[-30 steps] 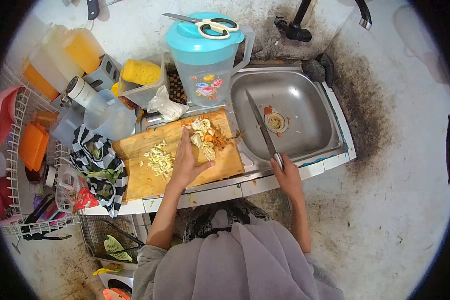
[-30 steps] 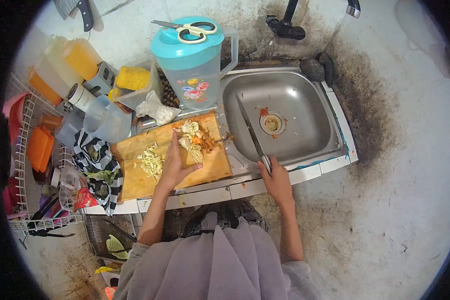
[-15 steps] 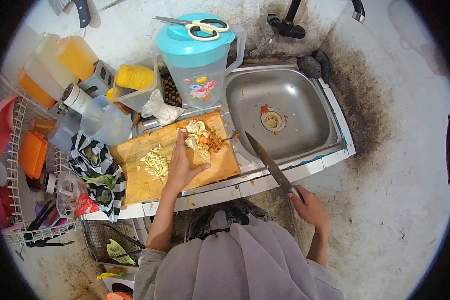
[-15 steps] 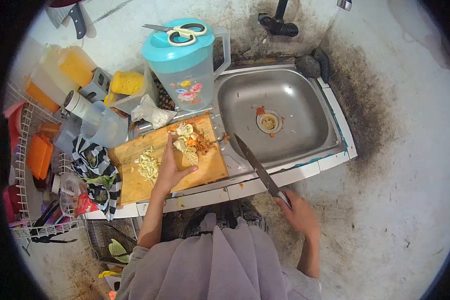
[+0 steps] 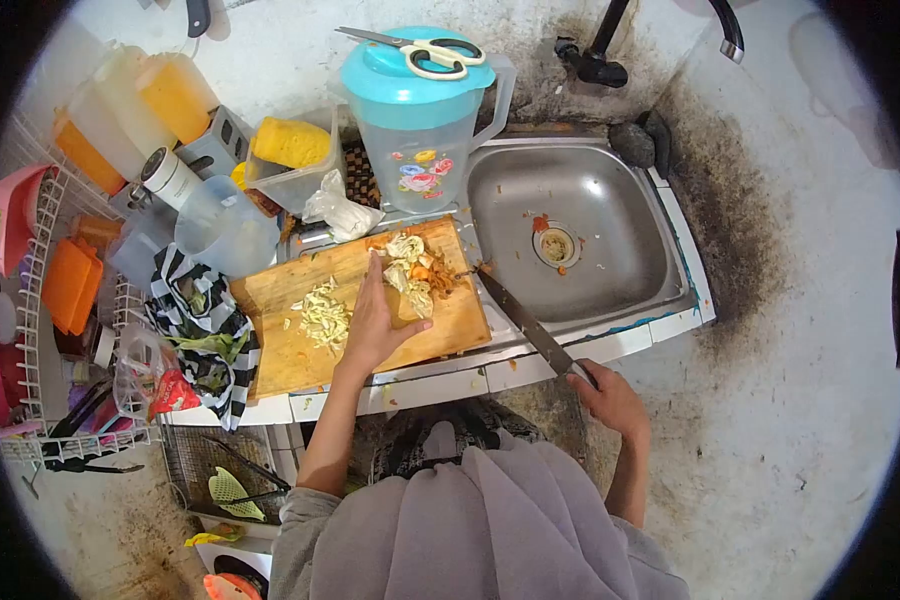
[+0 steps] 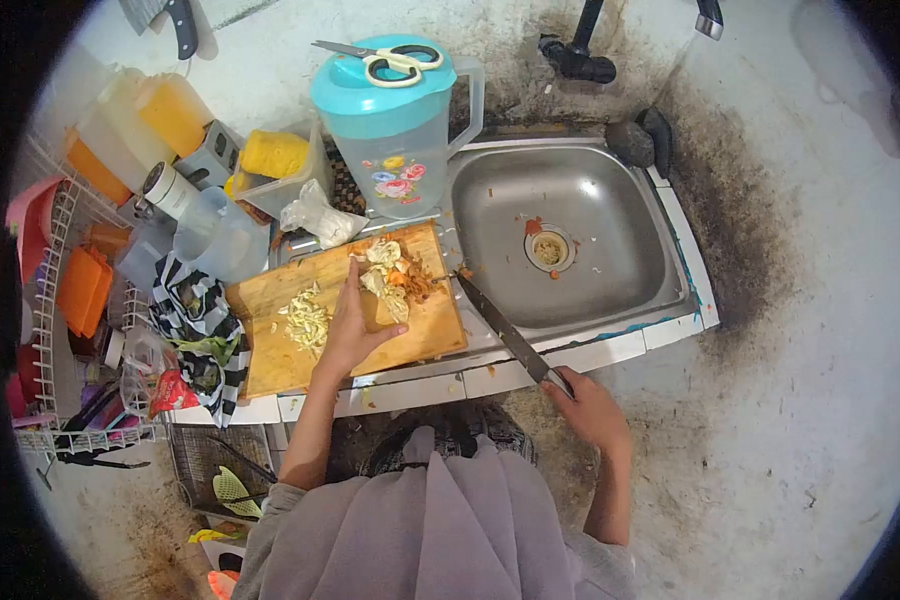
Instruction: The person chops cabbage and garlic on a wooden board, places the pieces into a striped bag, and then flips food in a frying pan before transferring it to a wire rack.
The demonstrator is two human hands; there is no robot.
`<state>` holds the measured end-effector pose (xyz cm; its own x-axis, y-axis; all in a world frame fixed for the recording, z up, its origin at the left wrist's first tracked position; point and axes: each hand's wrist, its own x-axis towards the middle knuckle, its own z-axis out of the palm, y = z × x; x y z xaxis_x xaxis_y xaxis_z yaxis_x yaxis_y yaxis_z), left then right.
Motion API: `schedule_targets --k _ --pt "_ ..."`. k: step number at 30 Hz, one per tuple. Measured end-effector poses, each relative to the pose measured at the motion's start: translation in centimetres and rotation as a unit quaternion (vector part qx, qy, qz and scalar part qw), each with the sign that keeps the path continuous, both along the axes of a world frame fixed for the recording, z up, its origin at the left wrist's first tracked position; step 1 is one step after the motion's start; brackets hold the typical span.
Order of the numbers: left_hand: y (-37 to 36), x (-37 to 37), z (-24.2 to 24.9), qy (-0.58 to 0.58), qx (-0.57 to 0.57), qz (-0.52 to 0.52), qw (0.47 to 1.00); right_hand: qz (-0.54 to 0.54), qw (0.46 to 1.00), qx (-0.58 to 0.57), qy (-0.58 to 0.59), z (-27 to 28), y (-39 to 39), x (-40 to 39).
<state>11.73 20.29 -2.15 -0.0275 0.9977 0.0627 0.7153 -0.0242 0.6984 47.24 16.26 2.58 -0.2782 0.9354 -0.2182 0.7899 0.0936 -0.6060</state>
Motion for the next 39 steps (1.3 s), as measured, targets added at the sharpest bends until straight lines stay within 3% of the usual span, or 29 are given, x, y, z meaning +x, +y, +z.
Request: schedule_targets --k 2,5,8,12,14,18,21,23,26,30,32,36,38,39 --pt "-0.1 -0.1 0.1 -0.003 0.004 -0.006 1.0 -0.023 0.993 -0.114 0.036 0.2 0.5 0.2" --pt "0.1 -0.1 -0.1 0.008 0.009 -0.01 1.0 -0.084 0.992 -0.096 -0.011 0.9 1.0 0.2" --pt "0.0 -0.1 0.0 0.012 0.009 -0.012 1.0 -0.131 0.99 -0.045 -0.026 -1.8 2.5 0.9" --pt "-0.2 -0.1 0.1 0.02 0.01 -0.014 1.0 -0.107 0.993 -0.04 0.023 -0.1 5.4 -1.0" --pt "-0.3 -0.1 -0.1 0.015 0.021 -0.023 0.999 -0.041 0.988 -0.141 0.055 0.3 7.2 -1.7" --pt "-0.3 -0.2 -0.7 0.018 0.036 -0.024 0.999 0.002 0.983 -0.138 0.124 -1.7 9.8 -2.7" --pt "-0.6 -0.4 -1.3 0.048 0.078 -0.027 0.995 -0.01 0.981 -0.136 0.138 -4.2 10.9 -2.7" --pt "-0.5 -0.3 -1.0 0.042 0.061 -0.029 0.997 -0.076 0.987 -0.047 0.135 -5.7 10.9 -2.3" --pt "-0.6 -0.2 -0.2 0.011 0.028 -0.028 0.999 -0.097 0.975 -0.109 0.167 -4.3 10.0 -2.3" --pt "-0.6 -0.3 -0.2 0.004 0.031 -0.033 0.999 -0.026 0.974 -0.154 0.163 -3.1 10.2 -2.9" --pt "-0.6 -0.2 0.1 0.005 0.025 -0.025 0.999 0.029 0.99 -0.097 0.102 -3.1 10.9 -3.3" --pt "-0.6 -0.2 -0.4 0.007 0.034 -0.024 0.999 0.017 0.987 -0.134 0.086 -3.3 11.5 -3.1" --pt "-0.6 -0.3 -0.3 0.005 0.037 -0.025 0.999 -0.076 0.992 -0.063 0.073 -4.1 10.9 -2.6" --pt "-0.6 -0.2 -0.3 0.003 0.037 -0.022 0.999 -0.072 0.993 -0.064 0.071 -4.3 10.8 -1.9"
